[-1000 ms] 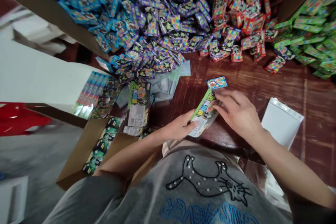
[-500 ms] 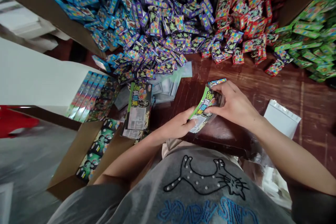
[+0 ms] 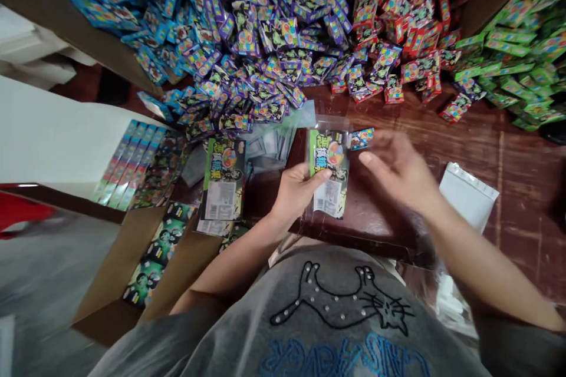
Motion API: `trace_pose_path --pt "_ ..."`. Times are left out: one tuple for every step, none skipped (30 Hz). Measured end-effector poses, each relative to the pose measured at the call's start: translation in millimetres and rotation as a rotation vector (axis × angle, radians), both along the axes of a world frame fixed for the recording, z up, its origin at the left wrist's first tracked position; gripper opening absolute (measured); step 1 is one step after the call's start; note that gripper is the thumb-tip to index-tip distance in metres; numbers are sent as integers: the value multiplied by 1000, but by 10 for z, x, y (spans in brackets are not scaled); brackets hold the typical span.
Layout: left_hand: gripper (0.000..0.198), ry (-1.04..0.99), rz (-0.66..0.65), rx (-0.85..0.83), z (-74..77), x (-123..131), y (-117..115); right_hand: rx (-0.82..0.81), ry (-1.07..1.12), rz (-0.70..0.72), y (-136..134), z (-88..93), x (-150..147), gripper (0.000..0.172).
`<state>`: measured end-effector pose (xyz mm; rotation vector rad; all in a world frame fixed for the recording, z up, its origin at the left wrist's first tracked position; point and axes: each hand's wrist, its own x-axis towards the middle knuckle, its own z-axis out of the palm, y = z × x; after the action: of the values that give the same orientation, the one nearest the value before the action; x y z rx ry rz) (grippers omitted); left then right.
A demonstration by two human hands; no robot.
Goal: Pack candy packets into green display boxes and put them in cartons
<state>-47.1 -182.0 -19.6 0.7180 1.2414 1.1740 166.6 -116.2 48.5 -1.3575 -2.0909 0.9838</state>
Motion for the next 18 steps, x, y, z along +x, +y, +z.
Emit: trace_pose_path --pt "42 -29 56 4 -17 59 5 -63 -28 -76 -96 -108 -85 50" --pt "42 -59 95 8 -42 119 4 -110 -89 -128 -188 -218 -184 51" --pt "43 -83 128 13 -76 176 -3 -127 -165 -175 -268 -323 -288 49" --pt "43 -93 162 17 -116 225 -17 -125 -247 -204 -332 -418 -390 46" --pt "43 -89 189 17 -157 260 -37 -106 -318 -226 -375 -497 -477 44" --pt "42 -71 204 12 -195 277 -63 -91 -372 -228 -397 -557 -542 42" --pt "42 -38 207 1 -226 275 -93 -89 -410 -201 -395 -597 -578 40" --pt "43 7 201 -13 -249 253 -125 -100 -432 -151 -367 -616 -579 40" --pt "44 66 190 -28 -261 214 -159 -112 -431 -97 -311 -617 -544 40" --pt "46 136 177 -40 -265 161 -196 -111 -406 -51 -223 -602 -474 40" --pt "47 212 160 -48 -264 99 -237 -84 -367 -19 -98 -576 -377 40" --pt "48 292 134 -48 -258 33 -285 -26 -329 -1 62 -544 -258 42" --pt "50 367 100 -29 -252 -34 -338 61 -294 -1 257 -508 -130 45" --pt "53 437 73 18 -243 -98 -395 182 -295 9 477 -474 -3 49" --pt "59 510 64 90 -230 -156 -451 292 -335 25 714 -444 111 56" --pt "67 597 77 179 -211 -206 -497 365 -380 42 953 -421 204 62" --pt "79 706 108 268 -183 -244 -522 417 -427 71 1184 -406 267 67" --pt "91 838 142 349 -144 -268 -516 455 -473 116 1395 -402 298 70"
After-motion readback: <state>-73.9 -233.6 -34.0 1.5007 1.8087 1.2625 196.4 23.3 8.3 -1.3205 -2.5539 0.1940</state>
